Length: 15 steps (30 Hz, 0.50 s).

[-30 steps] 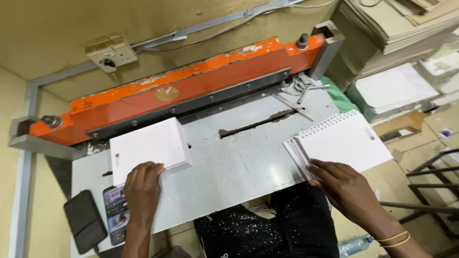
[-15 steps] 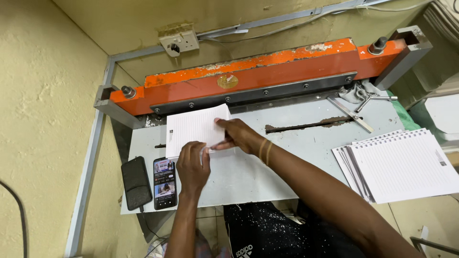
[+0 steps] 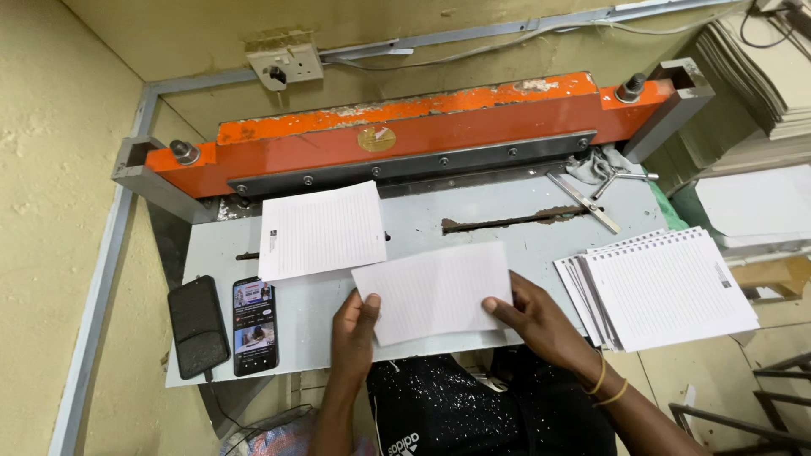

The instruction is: The person places stacks of lined paper into a binding machine, aligns them, and presses down the handle to secure the binding. They then remove the bound notebooks and place them on a pile to the left.

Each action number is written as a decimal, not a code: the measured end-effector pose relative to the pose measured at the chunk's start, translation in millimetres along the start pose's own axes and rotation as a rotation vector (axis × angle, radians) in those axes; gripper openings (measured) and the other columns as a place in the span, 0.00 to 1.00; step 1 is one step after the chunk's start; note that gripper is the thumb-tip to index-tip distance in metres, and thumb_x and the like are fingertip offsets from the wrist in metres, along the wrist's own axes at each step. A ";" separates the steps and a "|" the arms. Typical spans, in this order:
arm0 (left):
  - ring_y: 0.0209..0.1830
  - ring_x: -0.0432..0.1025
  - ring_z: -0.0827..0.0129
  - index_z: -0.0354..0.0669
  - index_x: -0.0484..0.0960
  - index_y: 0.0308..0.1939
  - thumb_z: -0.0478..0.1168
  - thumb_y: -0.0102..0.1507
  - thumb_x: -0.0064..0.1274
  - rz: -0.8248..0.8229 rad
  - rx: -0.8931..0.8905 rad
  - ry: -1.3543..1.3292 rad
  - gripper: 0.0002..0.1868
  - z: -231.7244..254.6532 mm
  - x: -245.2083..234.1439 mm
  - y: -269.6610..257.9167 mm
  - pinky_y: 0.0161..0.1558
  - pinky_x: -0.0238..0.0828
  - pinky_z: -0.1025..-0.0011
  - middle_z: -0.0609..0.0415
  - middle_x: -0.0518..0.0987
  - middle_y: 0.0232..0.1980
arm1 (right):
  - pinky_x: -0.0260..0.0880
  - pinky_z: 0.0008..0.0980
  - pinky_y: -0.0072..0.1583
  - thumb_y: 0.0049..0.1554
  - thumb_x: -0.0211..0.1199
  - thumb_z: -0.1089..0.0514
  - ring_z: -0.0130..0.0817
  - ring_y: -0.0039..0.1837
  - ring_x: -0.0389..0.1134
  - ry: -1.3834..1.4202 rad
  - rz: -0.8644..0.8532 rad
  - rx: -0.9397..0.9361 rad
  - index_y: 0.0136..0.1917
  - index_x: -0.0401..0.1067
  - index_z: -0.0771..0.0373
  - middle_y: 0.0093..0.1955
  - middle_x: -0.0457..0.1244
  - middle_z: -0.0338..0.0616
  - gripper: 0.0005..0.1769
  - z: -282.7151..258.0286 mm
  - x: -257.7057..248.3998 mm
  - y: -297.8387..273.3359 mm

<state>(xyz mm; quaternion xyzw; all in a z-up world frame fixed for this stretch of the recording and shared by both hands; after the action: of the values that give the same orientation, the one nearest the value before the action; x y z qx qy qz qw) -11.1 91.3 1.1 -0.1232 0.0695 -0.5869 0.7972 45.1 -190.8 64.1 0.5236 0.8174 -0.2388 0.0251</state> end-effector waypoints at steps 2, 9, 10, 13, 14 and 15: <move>0.47 0.73 0.67 0.49 0.81 0.51 0.64 0.67 0.46 -0.047 0.095 0.112 0.26 -11.2 18.9 -5.8 0.52 0.70 0.65 0.58 0.81 0.46 | 0.86 0.36 0.63 0.62 0.58 0.40 0.42 0.71 0.76 -0.029 0.083 0.064 0.70 0.71 0.56 0.71 0.72 0.45 0.29 32.5 -12.8 -9.4; 0.56 0.78 0.61 0.42 0.81 0.54 0.48 0.72 0.51 -0.022 0.508 -0.018 0.15 -35.6 79.0 -23.7 0.61 0.75 0.63 0.52 0.83 0.52 | 0.41 0.25 0.27 0.61 0.60 0.34 0.24 0.23 0.48 0.007 0.290 0.026 0.56 0.86 0.59 0.23 0.59 0.33 0.30 138.7 -2.4 -11.7; 0.56 0.78 0.61 0.42 0.81 0.54 0.48 0.72 0.51 -0.012 0.503 -0.017 0.15 -42.4 82.1 -23.8 0.61 0.75 0.63 0.52 0.83 0.52 | 0.41 0.25 0.27 0.61 0.60 0.34 0.24 0.23 0.48 0.006 0.279 0.028 0.56 0.86 0.59 0.23 0.59 0.33 0.30 136.1 -0.5 -13.2; 0.52 0.78 0.60 0.43 0.80 0.50 0.43 0.72 0.53 0.068 0.587 -0.088 0.09 -47.3 86.3 -21.3 0.57 0.76 0.61 0.51 0.82 0.48 | 0.77 0.28 0.48 0.62 0.65 0.45 0.34 0.49 0.76 0.076 0.380 -0.123 0.57 0.78 0.57 0.49 0.74 0.40 0.18 130.3 3.6 -9.9; 0.52 0.77 0.59 0.44 0.80 0.50 0.44 0.72 0.53 0.057 0.597 -0.101 0.09 -42.6 86.8 -25.3 0.58 0.75 0.60 0.50 0.82 0.49 | 0.71 0.25 0.40 0.63 0.64 0.44 0.30 0.39 0.69 0.056 0.368 -0.150 0.58 0.77 0.57 0.45 0.75 0.39 0.18 133.3 4.8 -9.2; 0.53 0.77 0.58 0.44 0.80 0.49 0.46 0.71 0.52 0.039 0.606 -0.116 0.10 -38.2 88.9 -29.4 0.58 0.75 0.60 0.49 0.82 0.49 | 0.64 0.22 0.32 0.64 0.62 0.44 0.25 0.29 0.62 0.036 0.362 -0.175 0.58 0.76 0.57 0.40 0.75 0.39 0.18 137.1 5.1 -10.3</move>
<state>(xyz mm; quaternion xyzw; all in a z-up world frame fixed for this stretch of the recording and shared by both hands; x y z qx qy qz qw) -21.0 -6.1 -24.5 0.0880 -0.1518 -0.5574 0.8115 5.3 -247.1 -54.9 0.6621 0.7278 -0.1490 0.0987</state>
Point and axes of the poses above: each hand's wrist, its own y-axis towards the middle knuckle, its own x-axis out of the palm, z = x × y, the point moved 1 cm from there along y, towards the middle knuckle
